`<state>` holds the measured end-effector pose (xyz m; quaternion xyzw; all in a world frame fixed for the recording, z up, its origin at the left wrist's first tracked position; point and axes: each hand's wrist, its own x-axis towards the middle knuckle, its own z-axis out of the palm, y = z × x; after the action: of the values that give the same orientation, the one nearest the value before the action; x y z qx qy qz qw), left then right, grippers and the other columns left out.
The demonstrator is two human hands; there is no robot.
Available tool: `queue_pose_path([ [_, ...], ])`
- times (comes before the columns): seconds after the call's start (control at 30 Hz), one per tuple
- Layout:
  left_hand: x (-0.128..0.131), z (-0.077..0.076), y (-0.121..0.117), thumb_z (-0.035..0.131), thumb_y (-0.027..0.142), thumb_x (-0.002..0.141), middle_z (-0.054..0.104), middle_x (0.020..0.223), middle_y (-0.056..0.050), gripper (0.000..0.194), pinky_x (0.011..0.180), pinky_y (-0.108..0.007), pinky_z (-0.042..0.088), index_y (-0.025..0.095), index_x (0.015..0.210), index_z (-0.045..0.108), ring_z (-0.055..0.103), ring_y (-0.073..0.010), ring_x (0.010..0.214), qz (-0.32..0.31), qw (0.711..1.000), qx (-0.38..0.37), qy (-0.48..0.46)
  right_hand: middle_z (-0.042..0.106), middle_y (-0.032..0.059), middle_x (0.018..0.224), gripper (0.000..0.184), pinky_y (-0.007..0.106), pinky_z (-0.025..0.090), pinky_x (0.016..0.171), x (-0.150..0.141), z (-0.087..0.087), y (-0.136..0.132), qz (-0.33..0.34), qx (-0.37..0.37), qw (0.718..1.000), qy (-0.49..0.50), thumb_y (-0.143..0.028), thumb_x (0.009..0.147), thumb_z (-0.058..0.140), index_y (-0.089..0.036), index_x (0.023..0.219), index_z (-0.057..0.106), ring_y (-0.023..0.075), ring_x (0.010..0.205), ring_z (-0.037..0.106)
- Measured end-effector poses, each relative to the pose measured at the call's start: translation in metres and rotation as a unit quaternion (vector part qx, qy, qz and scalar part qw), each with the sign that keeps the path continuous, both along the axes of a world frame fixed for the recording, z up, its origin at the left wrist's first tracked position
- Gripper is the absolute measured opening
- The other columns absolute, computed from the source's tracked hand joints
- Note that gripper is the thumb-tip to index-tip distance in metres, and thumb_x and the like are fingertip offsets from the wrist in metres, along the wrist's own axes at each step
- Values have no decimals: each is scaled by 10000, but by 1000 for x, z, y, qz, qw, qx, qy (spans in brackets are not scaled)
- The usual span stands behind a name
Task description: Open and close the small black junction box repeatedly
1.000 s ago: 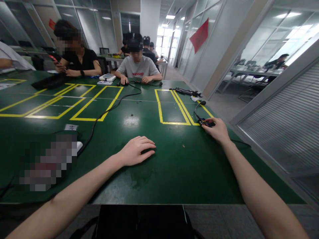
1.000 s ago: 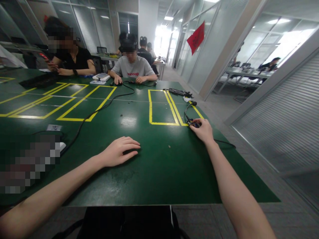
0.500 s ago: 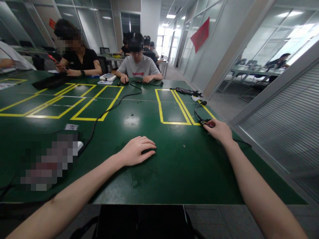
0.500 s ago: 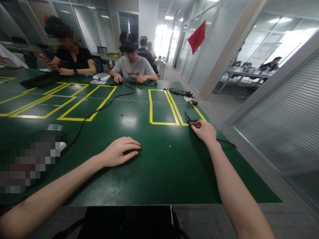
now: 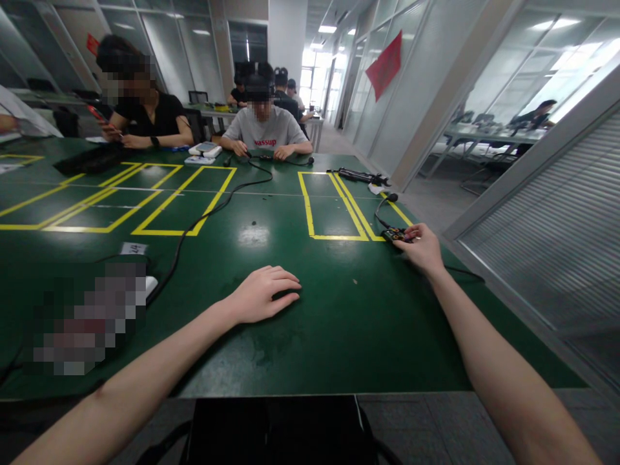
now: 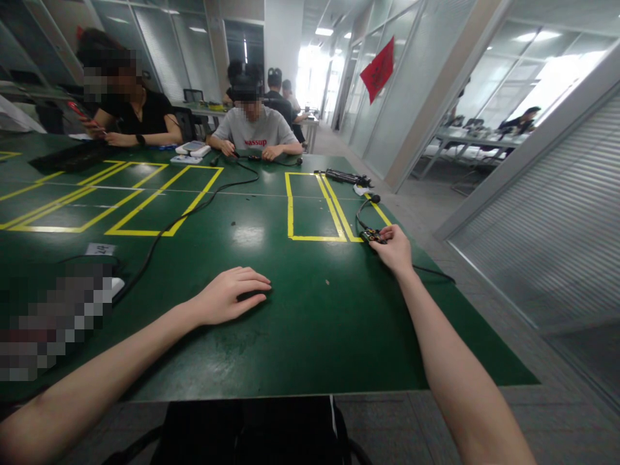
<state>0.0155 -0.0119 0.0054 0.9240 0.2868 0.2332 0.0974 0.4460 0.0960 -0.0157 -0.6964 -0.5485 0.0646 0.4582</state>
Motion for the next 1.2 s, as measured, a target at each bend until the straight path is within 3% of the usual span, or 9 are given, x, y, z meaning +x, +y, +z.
queue_pose_path([
  [0.2, 0, -1, 0, 524, 345, 1047, 770, 1154, -74, 278, 921, -366, 541, 198, 1122, 748, 710, -213, 1047, 0, 1000, -7, 2, 683, 67, 833, 263, 375, 504, 746, 9, 4, -3, -69, 53, 996, -28, -363, 663, 721, -208, 852, 623, 256, 814, 630],
  [0.5, 0, -2, 0, 541, 327, 1041, 771, 1157, -70, 257, 918, -368, 536, 187, 1114, 744, 712, -220, 1052, -3, 1000, -15, -2, 769, 160, 1038, 407, 427, 540, 776, -4, 1, -4, -66, -146, 980, -114, -419, 713, 764, -174, 1038, 758, 358, 974, 705],
  [0.63, 1, -3, 1, 539, 327, 1038, 769, 1149, -71, 253, 924, -361, 534, 200, 1126, 739, 708, -214, 1046, -5, 1000, -20, -8, 775, 137, 1058, 414, 412, 554, 790, -36, 3, -13, 44, -141, 981, -125, -402, 728, 770, -183, 1079, 748, 332, 980, 712],
  [0.73, 1, -2, 1, 538, 321, 1033, 753, 1185, -77, 260, 937, -369, 530, 211, 1192, 711, 693, -219, 1077, 0, 1000, -15, -19, 772, 111, 1077, 354, 411, 561, 836, -81, 4, -31, 215, -110, 964, -110, -351, 763, 751, -192, 1078, 729, 293, 969, 714],
  [0.8, 2, 0, -1, 572, 351, 1012, 727, 1235, -92, 301, 955, -390, 521, 212, 1258, 676, 673, -234, 1105, 9, 999, 2, -38, 764, 89, 1110, 339, 381, 566, 839, -117, 5, -50, 366, -93, 922, -90, -316, 787, 741, -202, 1106, 711, 262, 980, 713],
  [0.87, 4, 2, -4, 636, 434, 963, 710, 1232, -112, 377, 949, -403, 512, 201, 1258, 663, 661, -251, 1092, 10, 998, 24, -55, 749, 74, 1125, 347, 340, 561, 809, -150, 8, -72, 506, -91, 853, -86, -294, 818, 735, -208, 1151, 691, 238, 985, 705],
  [0.93, 7, 3, -7, 682, 525, 904, 724, 1099, -113, 404, 880, -385, 509, 181, 1115, 686, 662, -253, 999, -6, 998, 37, -52, 734, 63, 1055, 338, 330, 546, 833, -174, 10, -92, 595, -73, 794, -102, -283, 828, 747, -204, 1150, 683, 221, 952, 695],
  [1.03, 11, 0, -10, 718, 597, 848, 693, 821, -56, 431, 733, -330, 480, 176, 901, 641, 647, -213, 793, -35, 999, 17, -22, 696, 50, 980, 275, 302, 531, 772, -190, 12, -109, 622, -50, 769, -141, -241, 826, 740, -204, 1091, 679, 204, 883, 682],
  [1.2, 11, -6, -5, 692, 510, 896, 714, 890, -42, 363, 737, -310, 460, 183, 1042, 636, 676, -197, 809, -15, 1000, 13, 12, 670, 58, 1004, 238, 313, 526, 767, -187, 12, -106, 587, -25, 792, -166, -217, 826, 689, -212, 1063, 669, 209, 901, 655],
])
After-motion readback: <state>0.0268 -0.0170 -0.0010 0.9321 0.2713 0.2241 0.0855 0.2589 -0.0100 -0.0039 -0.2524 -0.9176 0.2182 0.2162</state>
